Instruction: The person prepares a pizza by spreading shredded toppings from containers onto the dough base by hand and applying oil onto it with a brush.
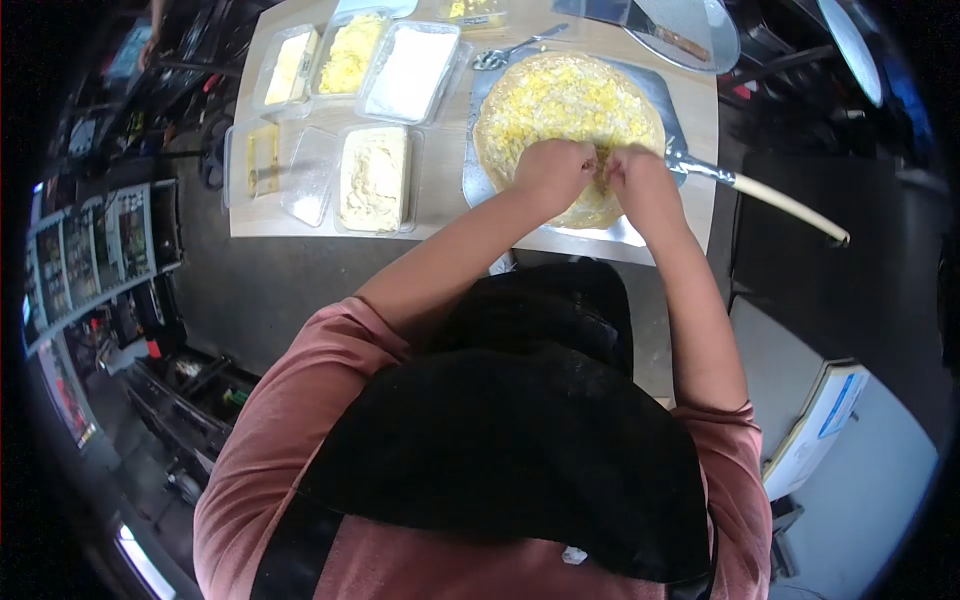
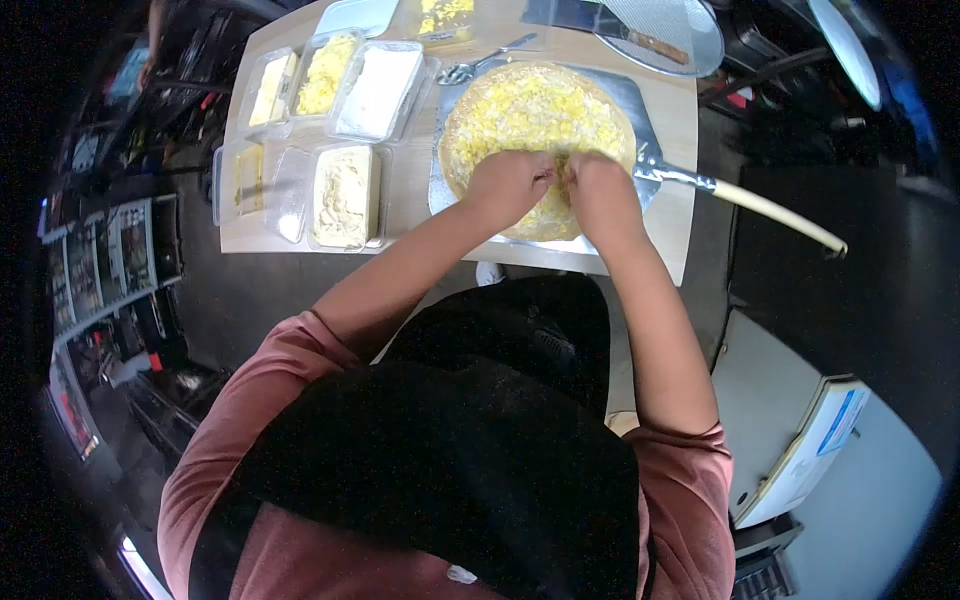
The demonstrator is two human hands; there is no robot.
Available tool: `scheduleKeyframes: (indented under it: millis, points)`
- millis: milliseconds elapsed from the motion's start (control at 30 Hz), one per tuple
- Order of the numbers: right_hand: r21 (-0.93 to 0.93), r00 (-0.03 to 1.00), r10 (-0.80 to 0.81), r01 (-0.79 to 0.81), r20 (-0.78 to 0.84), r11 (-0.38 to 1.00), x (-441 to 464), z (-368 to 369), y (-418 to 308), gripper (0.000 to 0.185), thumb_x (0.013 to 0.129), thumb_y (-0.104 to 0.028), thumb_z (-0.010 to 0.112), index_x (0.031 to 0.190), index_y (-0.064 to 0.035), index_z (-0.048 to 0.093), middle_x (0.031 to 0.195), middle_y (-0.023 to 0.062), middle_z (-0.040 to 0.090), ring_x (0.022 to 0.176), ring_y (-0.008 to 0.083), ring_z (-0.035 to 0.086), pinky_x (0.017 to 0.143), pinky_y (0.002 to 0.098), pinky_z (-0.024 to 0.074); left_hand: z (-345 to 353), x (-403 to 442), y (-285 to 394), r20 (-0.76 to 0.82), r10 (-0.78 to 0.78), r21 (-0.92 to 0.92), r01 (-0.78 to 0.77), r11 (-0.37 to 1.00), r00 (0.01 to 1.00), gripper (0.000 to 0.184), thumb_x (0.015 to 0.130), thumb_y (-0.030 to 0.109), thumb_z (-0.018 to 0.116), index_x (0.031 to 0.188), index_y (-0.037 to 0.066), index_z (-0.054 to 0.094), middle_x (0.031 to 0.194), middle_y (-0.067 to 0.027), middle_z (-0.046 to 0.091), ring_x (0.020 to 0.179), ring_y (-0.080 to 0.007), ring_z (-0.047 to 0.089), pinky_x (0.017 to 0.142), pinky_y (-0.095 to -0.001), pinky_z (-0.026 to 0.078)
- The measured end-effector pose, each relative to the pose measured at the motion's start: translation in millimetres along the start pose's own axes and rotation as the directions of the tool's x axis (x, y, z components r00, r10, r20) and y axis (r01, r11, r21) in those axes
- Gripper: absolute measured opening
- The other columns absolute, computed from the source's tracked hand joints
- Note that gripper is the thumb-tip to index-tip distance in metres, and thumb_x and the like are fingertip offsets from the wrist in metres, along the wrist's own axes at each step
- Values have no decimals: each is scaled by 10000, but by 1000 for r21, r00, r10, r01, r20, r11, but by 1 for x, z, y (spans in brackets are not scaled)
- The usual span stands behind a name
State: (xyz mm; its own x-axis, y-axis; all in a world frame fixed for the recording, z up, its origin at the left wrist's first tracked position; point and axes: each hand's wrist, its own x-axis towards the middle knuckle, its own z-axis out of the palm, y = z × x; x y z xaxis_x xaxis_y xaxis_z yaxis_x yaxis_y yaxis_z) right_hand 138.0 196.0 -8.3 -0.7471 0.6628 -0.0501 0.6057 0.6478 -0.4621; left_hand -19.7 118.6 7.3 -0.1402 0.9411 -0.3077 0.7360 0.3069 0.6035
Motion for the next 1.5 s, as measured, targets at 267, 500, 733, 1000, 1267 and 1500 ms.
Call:
scheduleKeyframes:
  millis: [267, 500, 733, 1000, 1267, 1500]
  points:
    - [-291, 950, 45, 49, 308, 956, 33, -32, -9, 111, 830, -73, 588, 840, 11, 661, 870, 236, 664, 824, 423, 647, 746, 462, 533, 24, 4, 19, -203, -65, 303, 125, 945, 977, 123, 847, 177, 591, 916, 117, 673, 811, -130, 694, 791, -307, 687, 750, -416, 530]
    - [175, 918, -318, 282, 235, 943, 52, -32, 22, 156, 835, 15, 515, 930, 0, 639, 940, 229, 645, 896, 414, 627, 790, 475, 496, 46, 13, 23, -557, -259, -241, 145, 960, 789, 89, 742, 22, 676, 826, 49, 665, 753, -142, 655, 860, -322, 648, 770, -432, 515]
    - [200, 920, -323, 281, 223, 939, 59, -29, 30, 232, 835, -26, 612, 1054, -39, 688, 1038, 226, 664, 946, 378, 646, 812, 426, 518, 51, 7, 14, -125, -541, -933, 87, 349, 832, 234, 890, -39, 601, 1114, -94, 637, 1052, -178, 686, 860, -222, 700, 840, -316, 574]
    - [351, 855, -510, 450, 98, 821, 59, -22, 30, 154, 793, -15, 683, 945, -34, 688, 959, 154, 659, 909, 344, 633, 779, 394, 513, 44, -9, 15, 123, -487, -950, -39, -309, 865, 258, 942, 23, 569, 1159, -118, 566, 1096, -188, 649, 974, -232, 670, 901, -319, 567]
    - [221, 772, -633, 608, 56, 762, 66, -25, 43, 200, 765, 59, 595, 940, -16, 658, 1023, 170, 616, 954, 357, 613, 817, 425, 494, 25, -32, 20, -44, -606, -816, 322, 481, 794, 261, 910, 183, 686, 1094, 4, 638, 1073, -121, 671, 877, -171, 663, 774, -301, 541]
    - [250, 838, -426, 356, 341, 900, 56, -48, 24, 298, 768, 101, 514, 1008, -22, 642, 1129, 199, 584, 1084, 368, 581, 905, 423, 477, 59, -21, 37, -539, -485, -599, 92, 796, 689, 166, 719, -13, 702, 826, -6, 576, 689, -91, 554, 649, -209, 574, 638, -319, 494]
